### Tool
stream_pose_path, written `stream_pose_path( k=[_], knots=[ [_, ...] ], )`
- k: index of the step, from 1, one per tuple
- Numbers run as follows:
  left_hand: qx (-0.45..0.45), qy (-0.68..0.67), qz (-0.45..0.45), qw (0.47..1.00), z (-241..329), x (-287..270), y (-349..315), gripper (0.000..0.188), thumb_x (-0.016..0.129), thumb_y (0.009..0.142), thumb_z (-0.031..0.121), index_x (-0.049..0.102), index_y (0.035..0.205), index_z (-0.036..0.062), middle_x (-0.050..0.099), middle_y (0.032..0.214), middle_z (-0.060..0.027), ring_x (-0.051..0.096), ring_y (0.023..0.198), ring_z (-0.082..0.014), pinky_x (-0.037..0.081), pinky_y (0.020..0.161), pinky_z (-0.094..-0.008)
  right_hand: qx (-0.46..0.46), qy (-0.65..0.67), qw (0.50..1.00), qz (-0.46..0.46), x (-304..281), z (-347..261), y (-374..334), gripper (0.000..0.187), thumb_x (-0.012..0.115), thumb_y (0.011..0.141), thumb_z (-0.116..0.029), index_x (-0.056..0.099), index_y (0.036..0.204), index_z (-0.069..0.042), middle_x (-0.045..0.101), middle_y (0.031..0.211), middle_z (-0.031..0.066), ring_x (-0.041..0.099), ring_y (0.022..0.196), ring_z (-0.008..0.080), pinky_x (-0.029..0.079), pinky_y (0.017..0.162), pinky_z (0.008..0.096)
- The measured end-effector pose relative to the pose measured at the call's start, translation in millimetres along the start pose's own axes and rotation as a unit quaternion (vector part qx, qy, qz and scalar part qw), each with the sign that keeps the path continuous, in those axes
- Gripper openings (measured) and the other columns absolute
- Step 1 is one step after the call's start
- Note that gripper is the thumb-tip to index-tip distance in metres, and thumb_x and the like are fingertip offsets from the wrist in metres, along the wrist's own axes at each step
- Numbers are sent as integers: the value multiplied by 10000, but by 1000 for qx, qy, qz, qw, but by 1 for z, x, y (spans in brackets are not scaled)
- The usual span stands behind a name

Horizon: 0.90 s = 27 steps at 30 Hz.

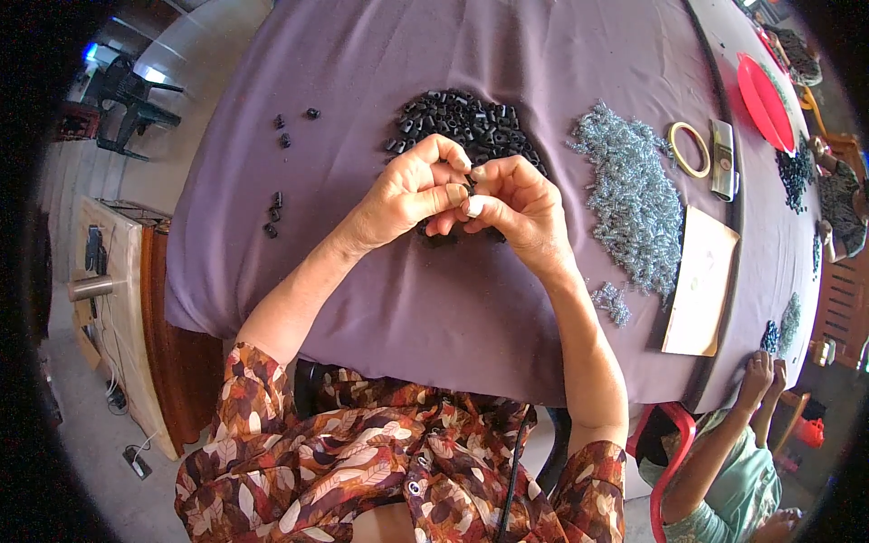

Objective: The person assembles plastic cord locks by inserting inner components into the plastic bodies by hand and placing the assembled pieces onto the table.

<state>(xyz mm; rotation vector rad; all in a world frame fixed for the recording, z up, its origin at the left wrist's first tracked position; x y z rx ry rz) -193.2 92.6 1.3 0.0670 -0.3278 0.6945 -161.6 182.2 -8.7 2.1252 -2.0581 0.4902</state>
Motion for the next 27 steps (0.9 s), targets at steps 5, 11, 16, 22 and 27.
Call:
stream_pose_path(
  k=[5,11,16,22,27],
  knots=[
    [-17,-8,9,1000,-1,-2,-1,183,543,905,113,396,1008,78,605,750,-50,519,517,-69,396,442,-188,-25,-76,997,-21,8,-2,-3,267,664,813,-49,571,1058,2,601,838,32,590,751,102,522,660,242],
    [-33,-14,17,999,-7,-4,-1,170,546,913,178,434,997,82,593,709,-30,524,504,-70,393,415,-191,-24,-120,992,-17,10,-7,-5,227,658,822,-61,558,1016,1,591,819,21,576,743,93,511,667,239],
    [-20,-28,13,999,-9,-6,0,190,516,931,248,487,977,66,598,701,-30,536,500,-79,402,415,-195,-30,-142,989,-2,7,-3,-2,193,650,831,-82,542,970,-3,594,811,23,568,724,91,499,657,236],
    [-20,-35,13,999,-10,-5,0,191,532,923,238,492,973,57,598,713,-33,542,510,-81,416,427,-198,-71,-214,974,4,10,-14,-5,142,613,843,-35,527,951,-1,595,804,20,561,736,86,476,690,230],
    [-22,-34,23,999,-8,-4,1,127,583,886,131,501,933,46,576,739,-21,531,570,-66,420,466,-194,-101,-274,956,3,10,-17,-7,186,622,804,18,533,966,-2,614,821,45,589,770,102,486,712,250]
  ],
)
Point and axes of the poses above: each hand's wrist, its own y-axis towards the middle knuckle, its own x-axis out of the palm, z = x × y, the point moved 10 cm from there along y, towards the middle knuckle
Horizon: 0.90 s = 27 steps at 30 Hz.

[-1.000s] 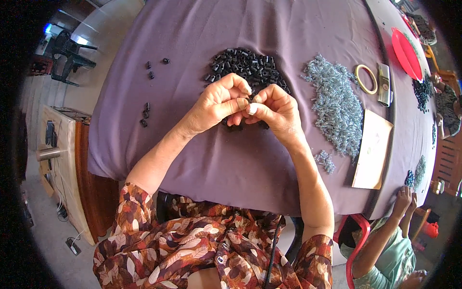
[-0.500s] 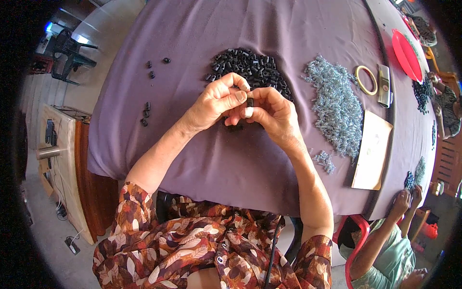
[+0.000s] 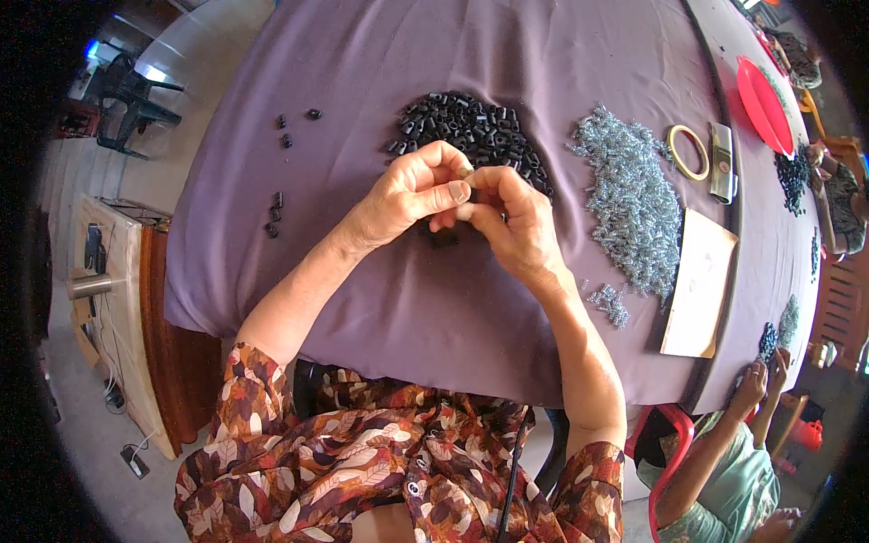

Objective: The person assembles plastic cord locks by inserting inner components into the plastic bodies by hand and placing the assembled pieces onto the table.

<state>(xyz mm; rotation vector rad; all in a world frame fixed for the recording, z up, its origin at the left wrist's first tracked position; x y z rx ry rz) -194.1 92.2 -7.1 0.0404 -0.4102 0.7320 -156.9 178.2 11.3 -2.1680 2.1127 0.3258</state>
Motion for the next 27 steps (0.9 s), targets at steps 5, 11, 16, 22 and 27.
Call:
stream_pose_path(
  k=[5,11,16,22,27],
  knots=[
    [9,-8,2,1000,4,-4,-3,129,600,843,24,499,920,44,536,760,6,509,621,-47,413,505,-183,-99,-102,990,0,8,-23,0,277,677,748,-7,554,995,-12,601,823,84,619,729,177,505,654,280],
    [70,146,135,977,31,-43,-5,105,629,814,83,556,888,96,559,718,45,481,563,-16,373,479,-161,-134,-203,968,66,-16,-40,2,279,707,719,-46,597,975,-30,568,758,77,585,673,192,483,612,291],
    [94,235,259,932,50,-107,-9,83,651,794,101,593,807,44,560,681,30,490,595,-29,410,506,-189,-154,-410,871,223,-84,-30,3,90,589,775,-52,621,859,-57,568,782,85,549,764,267,428,719,370],
    [145,361,369,844,63,-159,-24,108,649,775,128,603,789,31,591,651,-8,538,601,-75,455,583,-241,-126,-525,810,228,-100,-12,2,153,572,781,-69,637,912,-115,574,864,35,513,876,244,388,776,372],
    [82,485,399,774,63,-171,-29,117,630,784,170,610,795,55,624,671,-51,599,614,-178,481,612,-327,-122,-551,804,188,-90,-5,3,239,581,769,-62,649,986,-135,560,934,25,481,889,235,353,797,379]
  ],
)
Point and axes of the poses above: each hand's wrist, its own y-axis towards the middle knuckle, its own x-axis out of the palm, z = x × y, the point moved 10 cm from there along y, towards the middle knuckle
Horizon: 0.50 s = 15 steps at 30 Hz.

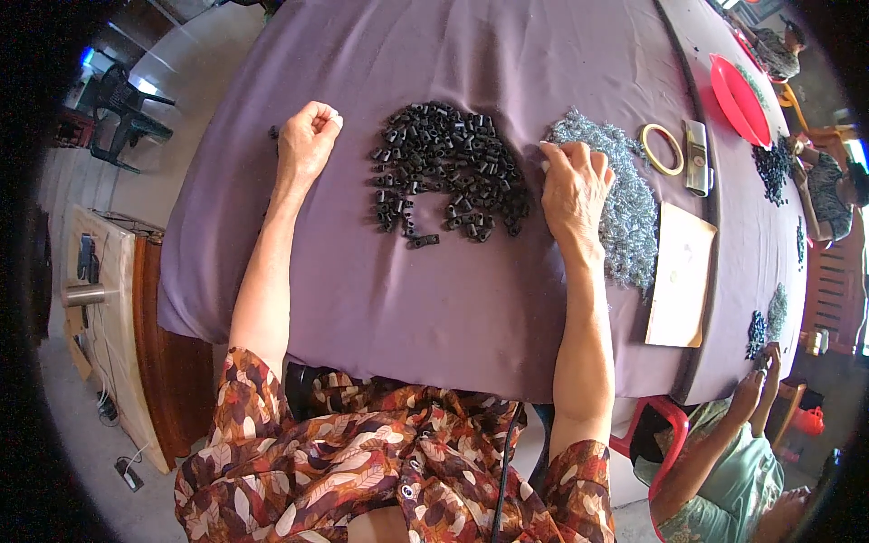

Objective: The person assembles plastic cord locks by inserting inner components into the plastic bodies by hand and placing the assembled pieces onto the table.

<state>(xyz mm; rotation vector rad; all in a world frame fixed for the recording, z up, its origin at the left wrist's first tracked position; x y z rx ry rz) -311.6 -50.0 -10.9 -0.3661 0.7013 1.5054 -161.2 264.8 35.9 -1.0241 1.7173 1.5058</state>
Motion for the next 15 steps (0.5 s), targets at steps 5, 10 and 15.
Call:
stream_pose_path(
  k=[5,10,15],
  knots=[
    [-8,77,-5,997,3,0,-2,113,613,789,183,614,786,70,643,746,-93,625,699,-284,487,660,-402,19,-5,1000,-17,1,4,1,150,582,775,-84,637,908,-127,556,905,22,482,885,233,348,792,379],
    [50,161,26,985,11,-7,-4,91,592,798,158,620,797,72,609,851,-123,613,781,-314,489,684,-427,35,-19,999,-14,0,5,2,103,588,782,-108,632,873,-127,559,902,17,484,886,236,343,795,385],
    [58,152,30,986,14,-6,-6,88,584,807,151,612,788,70,596,831,-120,610,770,-315,489,672,-427,27,-35,999,-18,2,1,0,131,614,782,-140,659,904,-151,553,890,13,478,879,230,344,790,385]
  ],
)
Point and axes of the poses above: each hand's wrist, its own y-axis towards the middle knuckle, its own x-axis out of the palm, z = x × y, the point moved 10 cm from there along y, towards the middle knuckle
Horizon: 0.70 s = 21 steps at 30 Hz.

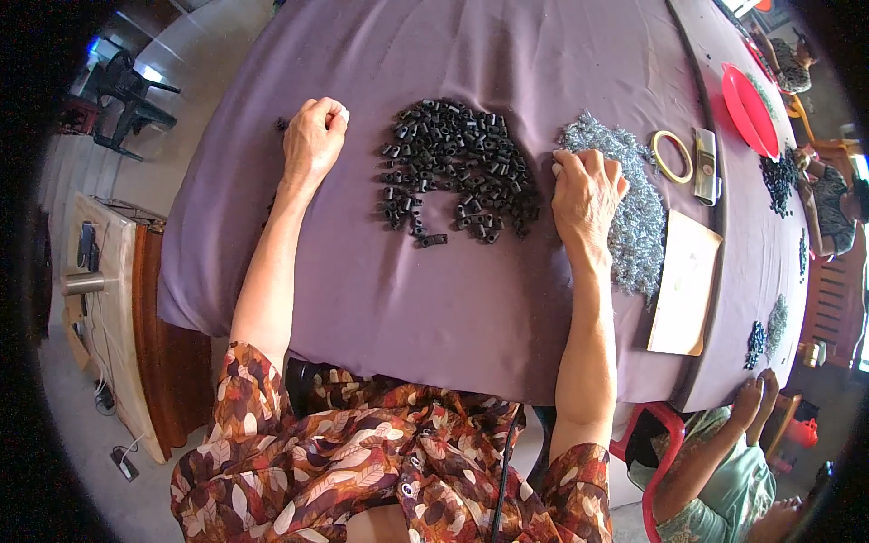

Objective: The person assembles plastic cord locks by inserting inner components into the plastic bodies by hand and placing the assembled pieces onto the table.

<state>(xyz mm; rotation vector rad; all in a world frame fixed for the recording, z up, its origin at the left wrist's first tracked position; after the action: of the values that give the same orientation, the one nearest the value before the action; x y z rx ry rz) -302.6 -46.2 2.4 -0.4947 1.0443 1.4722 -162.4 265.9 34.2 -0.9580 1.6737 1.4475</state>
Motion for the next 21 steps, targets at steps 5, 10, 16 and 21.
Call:
stream_pose_path(
  k=[5,10,16,21],
  knots=[
    [31,-2,16,999,5,0,-1,105,593,820,169,604,793,68,586,832,-126,605,760,-321,489,664,-430,-26,17,1000,-1,-3,-6,1,103,617,773,-129,644,872,-136,543,873,20,472,870,233,343,779,382],
    [49,15,44,998,16,-13,-4,126,597,830,191,601,794,70,569,811,-119,603,725,-318,486,640,-431,-35,16,999,-17,6,-16,1,78,552,793,-68,558,870,-82,533,857,62,470,858,259,342,775,397],
    [110,-106,48,987,51,-18,-10,106,611,825,149,611,789,49,595,757,-79,590,659,-234,469,598,-350,-6,152,988,16,-2,-18,1,96,491,800,24,520,881,-19,547,805,137,531,775,323,418,713,406],
    [104,-163,-80,978,58,7,-17,121,624,824,122,614,809,2,591,723,-73,556,611,-146,446,579,-290,-16,265,964,8,-2,-36,-1,104,512,800,33,507,894,-11,533,802,159,552,747,344,452,685,401]
  ],
)
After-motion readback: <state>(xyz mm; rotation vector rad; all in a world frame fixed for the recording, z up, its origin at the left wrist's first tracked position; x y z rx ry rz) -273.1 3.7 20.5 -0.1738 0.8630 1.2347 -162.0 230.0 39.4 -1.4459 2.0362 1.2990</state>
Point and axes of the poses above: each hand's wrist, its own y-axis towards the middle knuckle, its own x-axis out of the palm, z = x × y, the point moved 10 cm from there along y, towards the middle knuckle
